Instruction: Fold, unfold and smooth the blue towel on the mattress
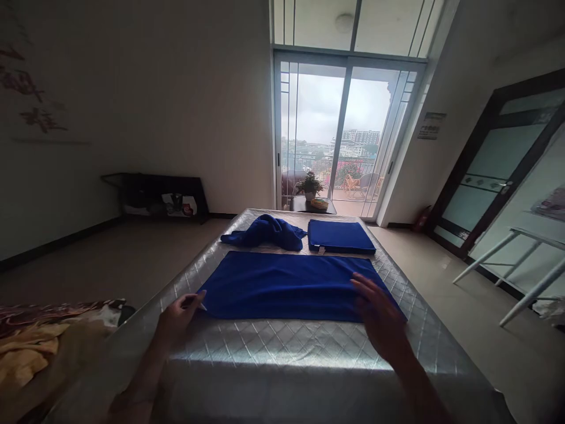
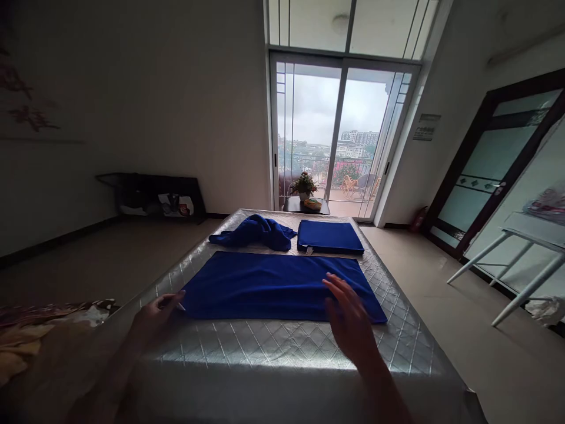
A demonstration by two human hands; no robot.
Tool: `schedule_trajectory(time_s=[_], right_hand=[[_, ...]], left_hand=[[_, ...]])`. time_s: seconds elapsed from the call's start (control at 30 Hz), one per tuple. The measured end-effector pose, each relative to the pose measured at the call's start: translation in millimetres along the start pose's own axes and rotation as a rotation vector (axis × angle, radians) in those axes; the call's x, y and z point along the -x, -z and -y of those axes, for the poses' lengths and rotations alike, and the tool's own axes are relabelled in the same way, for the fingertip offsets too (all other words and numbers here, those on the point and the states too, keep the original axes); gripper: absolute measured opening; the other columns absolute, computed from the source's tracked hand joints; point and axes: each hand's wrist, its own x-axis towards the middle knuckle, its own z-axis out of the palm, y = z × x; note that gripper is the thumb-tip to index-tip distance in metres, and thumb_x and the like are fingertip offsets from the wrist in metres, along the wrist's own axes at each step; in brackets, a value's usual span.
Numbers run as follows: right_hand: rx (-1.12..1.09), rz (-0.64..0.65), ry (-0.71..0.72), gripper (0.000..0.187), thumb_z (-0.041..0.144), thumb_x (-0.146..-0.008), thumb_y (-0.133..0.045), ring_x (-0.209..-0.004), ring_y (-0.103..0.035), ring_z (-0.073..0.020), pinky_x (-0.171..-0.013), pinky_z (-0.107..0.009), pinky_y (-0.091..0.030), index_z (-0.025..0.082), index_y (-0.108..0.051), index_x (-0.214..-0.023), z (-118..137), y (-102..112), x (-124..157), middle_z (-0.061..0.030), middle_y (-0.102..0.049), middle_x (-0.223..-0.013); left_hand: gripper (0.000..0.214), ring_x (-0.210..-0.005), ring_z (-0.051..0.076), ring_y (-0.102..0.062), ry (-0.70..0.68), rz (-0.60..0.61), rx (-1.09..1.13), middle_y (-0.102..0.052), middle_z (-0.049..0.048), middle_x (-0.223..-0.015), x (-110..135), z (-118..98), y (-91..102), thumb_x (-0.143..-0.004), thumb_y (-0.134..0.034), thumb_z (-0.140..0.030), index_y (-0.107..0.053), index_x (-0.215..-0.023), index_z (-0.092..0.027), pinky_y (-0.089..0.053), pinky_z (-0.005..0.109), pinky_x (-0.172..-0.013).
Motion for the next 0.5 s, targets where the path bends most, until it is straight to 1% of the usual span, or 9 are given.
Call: schedule_trajectory(time_s=[0.07, 0.13, 0.17, 0.2, 0.27, 0.33, 0.43, 0.5], right_hand=[[0.156, 0.289, -0.128, 0.044, 0.044, -0.100, -0.044, -0.133, -0.056, -0.0291, -0.115, -0.050, -0.042, 0.023, -0.068, -0.130, -12.8, -3.5, 14.9, -0.0108, -0.062, -0.142], [0.351, 0.565, -0.320, 0.049, 0.045, -0.099, -0.046, -0.143, -0.044, -0.0327, -0.119, -0.054, -0.034, 0.021, -0.062, -0.139, -31.8, -6.5, 28.8, -0.0116, -0.052, -0.152], [0.418, 0.651, -0.401, 0.053, 0.047, -0.099, -0.046, -0.147, -0.037, -0.0339, -0.120, -0.055, -0.030, 0.022, -0.056, -0.145, -41.9, -6.9, 35.3, -0.0100, -0.045, -0.157], [0.460, 0.708, -0.455, 0.058, 0.050, -0.099, -0.045, -0.150, -0.030, -0.0341, -0.121, -0.055, -0.028, 0.024, -0.049, -0.151, -51.5, -6.5, 41.3, -0.0077, -0.038, -0.161], [0.488, 0.749, -0.485, 0.062, 0.054, -0.101, -0.041, -0.153, -0.021, -0.0326, -0.123, -0.053, -0.024, 0.027, -0.039, -0.157, -66.5, -3.0, 51.9, -0.0039, -0.029, -0.165], [0.486, 0.734, -0.461, 0.063, 0.055, -0.101, -0.037, -0.154, -0.018, -0.0307, -0.124, -0.050, -0.022, 0.026, -0.036, -0.157, -73.8, 2.2, 60.4, -0.0040, -0.027, -0.166], [0.455, 0.715, -0.473, 0.063, 0.056, -0.102, -0.033, -0.154, -0.019, -0.0297, -0.123, -0.051, -0.024, 0.026, -0.037, -0.157, -72.0, 9.6, 70.1, -0.0036, -0.028, -0.165], [0.426, 0.721, -0.502, 0.065, 0.058, -0.101, -0.032, -0.154, -0.020, -0.0304, -0.122, -0.053, -0.027, 0.027, -0.037, -0.157, -67.3, 13.3, 74.5, -0.0027, -0.028, -0.165]], left_hand=[[0.052, -0.098, 0.027, -0.072, -0.033, 0.026, -0.001, -0.079, 0.0066, -0.094, 2.9, -1.7, -0.5, -0.079, -0.058, -0.064, -0.068, -0.103, -0.018, -0.053, 0.032, -0.085], [0.051, -0.098, 0.028, -0.073, -0.048, 0.056, -0.063, -0.079, 0.0078, -0.097, 2.7, 0.0, -2.2, -0.078, -0.061, -0.054, -0.068, -0.113, -0.018, -0.054, 0.033, -0.084], [0.051, -0.098, 0.028, -0.074, -0.050, 0.070, -0.093, -0.080, 0.0082, -0.099, 1.4, 1.9, -3.2, -0.079, -0.060, -0.049, -0.068, -0.117, -0.018, -0.054, 0.034, -0.083], [0.051, -0.097, 0.028, -0.074, -0.053, 0.078, -0.109, -0.080, 0.0085, -0.101, -0.4, 4.3, -4.0, -0.079, -0.059, -0.047, -0.068, -0.120, -0.018, -0.055, 0.034, -0.082], [0.051, -0.097, 0.028, -0.075, -0.062, 0.085, -0.103, -0.079, 0.0087, -0.107, -5.1, 9.9, -4.0, -0.079, -0.058, -0.047, -0.068, -0.122, -0.020, -0.056, 0.034, -0.081], [0.054, -0.098, 0.029, -0.075, -0.072, 0.093, -0.082, -0.079, 0.0095, -0.110, -9.5, 15.8, -0.8, -0.077, -0.059, -0.049, -0.069, -0.122, -0.019, -0.057, 0.034, -0.081], [0.057, -0.102, 0.032, -0.074, -0.063, 0.096, -0.088, -0.079, 0.0114, -0.110, -13.4, 23.4, 8.7, -0.074, -0.062, -0.053, -0.071, -0.118, -0.018, -0.057, 0.036, -0.082], [0.055, -0.104, 0.033, -0.073, -0.045, 0.087, -0.090, -0.080, 0.0101, -0.108, -13.4, 27.1, 14.4, -0.073, -0.064, -0.054, -0.072, -0.116, -0.020, -0.057, 0.037, -0.082]])
